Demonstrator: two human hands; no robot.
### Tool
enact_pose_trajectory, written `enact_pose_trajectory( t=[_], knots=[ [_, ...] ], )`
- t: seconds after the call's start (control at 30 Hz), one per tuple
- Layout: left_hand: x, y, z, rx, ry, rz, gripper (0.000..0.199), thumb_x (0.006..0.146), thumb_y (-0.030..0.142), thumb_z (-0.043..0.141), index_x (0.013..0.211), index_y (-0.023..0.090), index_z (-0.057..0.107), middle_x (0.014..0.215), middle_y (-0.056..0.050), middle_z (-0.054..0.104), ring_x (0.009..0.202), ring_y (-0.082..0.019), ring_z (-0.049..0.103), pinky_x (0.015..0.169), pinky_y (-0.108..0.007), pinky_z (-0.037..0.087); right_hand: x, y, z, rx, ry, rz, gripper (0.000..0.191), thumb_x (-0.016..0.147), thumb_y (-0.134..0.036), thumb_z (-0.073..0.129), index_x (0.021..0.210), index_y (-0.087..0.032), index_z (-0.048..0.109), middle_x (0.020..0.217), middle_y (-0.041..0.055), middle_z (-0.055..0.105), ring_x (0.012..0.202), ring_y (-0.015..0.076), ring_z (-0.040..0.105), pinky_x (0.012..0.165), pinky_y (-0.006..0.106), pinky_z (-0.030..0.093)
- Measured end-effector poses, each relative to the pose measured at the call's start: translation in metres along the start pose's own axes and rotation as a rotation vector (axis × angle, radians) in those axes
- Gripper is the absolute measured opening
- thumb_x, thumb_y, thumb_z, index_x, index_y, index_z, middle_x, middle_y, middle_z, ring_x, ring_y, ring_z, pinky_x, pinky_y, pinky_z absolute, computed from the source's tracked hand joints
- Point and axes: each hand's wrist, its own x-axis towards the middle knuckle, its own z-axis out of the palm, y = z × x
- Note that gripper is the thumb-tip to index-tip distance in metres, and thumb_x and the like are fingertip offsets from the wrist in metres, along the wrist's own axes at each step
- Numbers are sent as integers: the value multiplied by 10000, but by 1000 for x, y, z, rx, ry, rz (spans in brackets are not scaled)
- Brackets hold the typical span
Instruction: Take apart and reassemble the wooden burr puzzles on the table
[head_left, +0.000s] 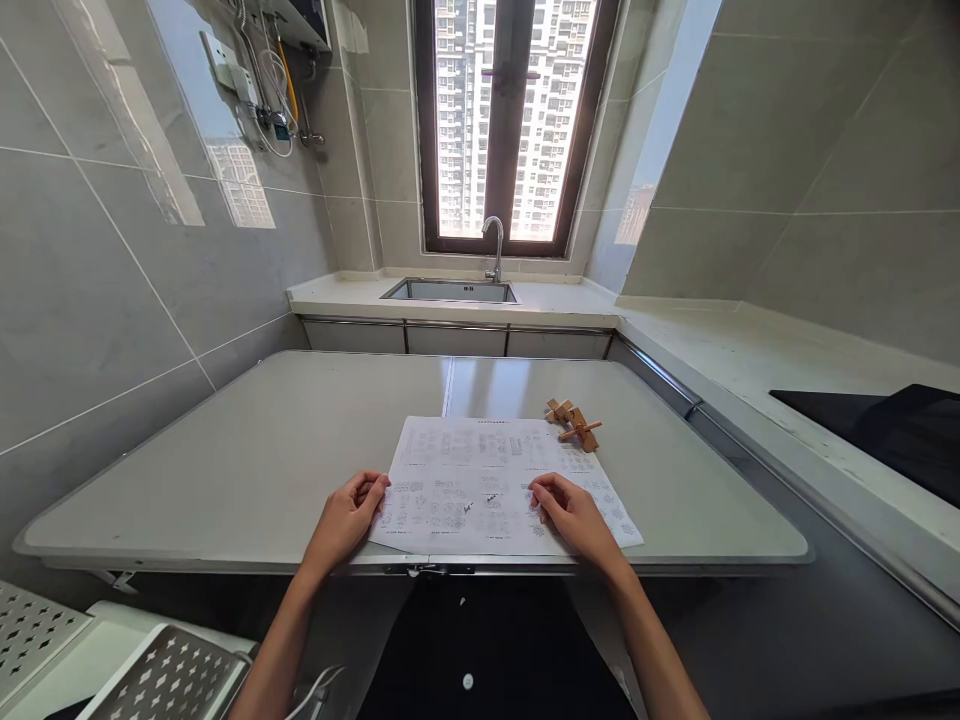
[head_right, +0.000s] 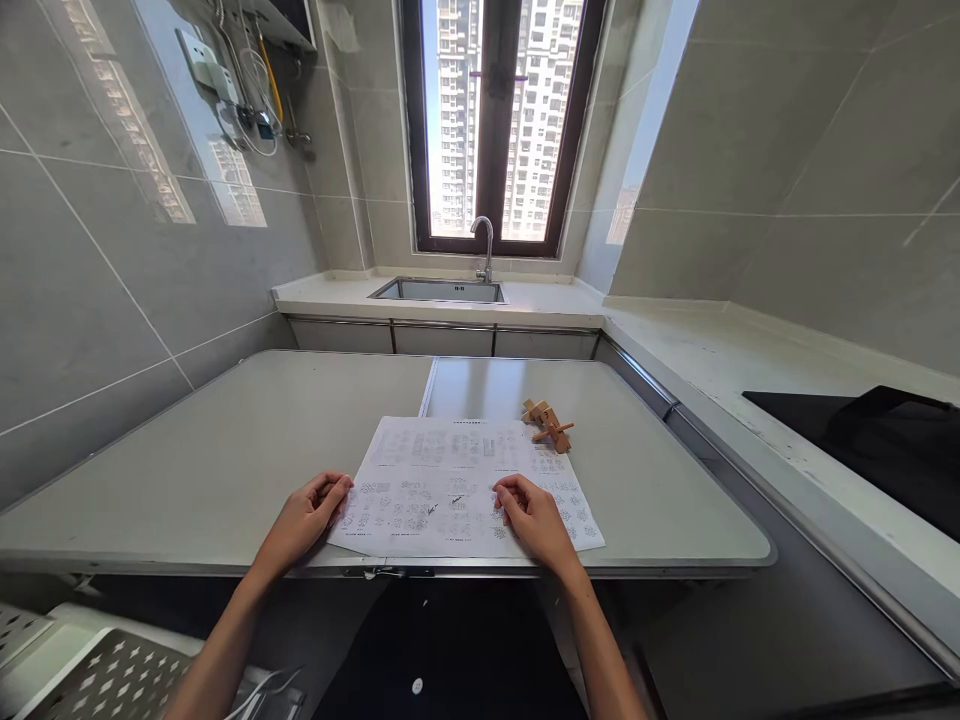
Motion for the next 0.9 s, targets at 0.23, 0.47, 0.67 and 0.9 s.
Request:
enact_pose_trajectory(
  t=[0.23,0.47,0.67,0.9],
  knots=[
    [-1,2,0,4,3,-4,530,844,698,586,880,182,701,669,-16,635,624,-178,577,553,-247,438,0,-2,0,-8,-1,9,454,952,-655,562,988,-219,685,820,32,708,661,184,600,696,319,486],
    [1,-3,0,-8,-35,-14,531,856,701,572,905,183,679,694,-13,621,637,-174,557,559,-247,408,1,-2,0,-8,6,9,528,923,-713,559,993,-209,699,821,56,718,664,200,613,694,332,503],
    [1,-4,-1,4,-37,-16,509,882,685,558,904,189,675,695,-1,616,640,-166,547,582,-248,402,0,-1,0,-20,4,7,480,950,-674,554,998,-217,694,827,48,721,668,193,611,695,328,492],
    [0,-4,-1,-7,-28,-12,524,875,704,562,893,193,677,670,4,605,604,-165,544,565,-250,410,0,0,0,-17,5,17,499,941,-690,558,994,-212,694,827,53,723,662,196,616,686,332,500]
  ],
)
